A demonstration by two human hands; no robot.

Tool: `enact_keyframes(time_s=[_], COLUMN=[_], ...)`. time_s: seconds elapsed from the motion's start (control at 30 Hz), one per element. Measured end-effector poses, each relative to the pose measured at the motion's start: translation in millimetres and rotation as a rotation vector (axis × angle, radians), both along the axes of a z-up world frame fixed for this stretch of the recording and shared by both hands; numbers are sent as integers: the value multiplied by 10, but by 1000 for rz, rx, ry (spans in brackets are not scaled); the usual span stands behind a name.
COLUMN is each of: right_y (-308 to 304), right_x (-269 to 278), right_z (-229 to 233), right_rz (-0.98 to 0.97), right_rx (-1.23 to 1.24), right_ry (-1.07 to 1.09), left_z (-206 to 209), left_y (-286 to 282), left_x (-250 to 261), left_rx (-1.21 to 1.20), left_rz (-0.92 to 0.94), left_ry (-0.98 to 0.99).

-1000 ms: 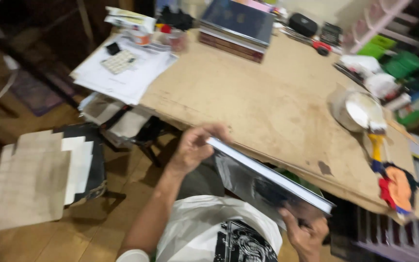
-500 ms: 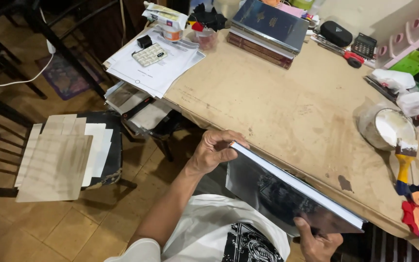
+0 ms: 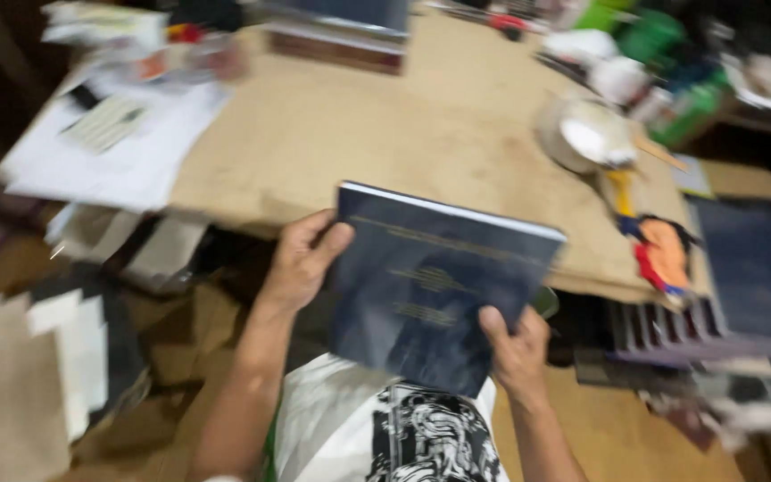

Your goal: The person handles a blue hardcover book, opening it to the front cover and applying a white substance with a brush. They repeatedly open and close the book, applying the substance to the inside cover and spine area while working at a cluttered table.

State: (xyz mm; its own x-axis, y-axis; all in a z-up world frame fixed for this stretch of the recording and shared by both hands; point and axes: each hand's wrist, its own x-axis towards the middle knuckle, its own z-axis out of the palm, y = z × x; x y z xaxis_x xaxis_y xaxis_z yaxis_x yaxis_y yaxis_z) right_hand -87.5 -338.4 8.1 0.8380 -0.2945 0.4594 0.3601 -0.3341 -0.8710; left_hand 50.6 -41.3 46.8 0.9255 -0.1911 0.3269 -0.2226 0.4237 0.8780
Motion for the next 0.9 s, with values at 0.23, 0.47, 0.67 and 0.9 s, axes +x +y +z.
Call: enact_keyframes(time_s=[0.23, 0.47, 0.67, 0.9], right_y=[397, 126, -493, -1204], right_x=[105, 537, 1357, 1469], right_z=[924, 796, 252, 64], right_rz=[117, -127, -200, -339], right_rx=[152, 513, 464, -229], right_ry=[92, 515, 561, 202], left_z=[-377, 238, -523, -932], left_y=[-265, -492, -485, -832], left_x=[339, -150, -200, 99], left_rx=[72, 166, 242, 187], left_rz=[158, -23, -281, -57], left_ry=[166, 375, 652, 618])
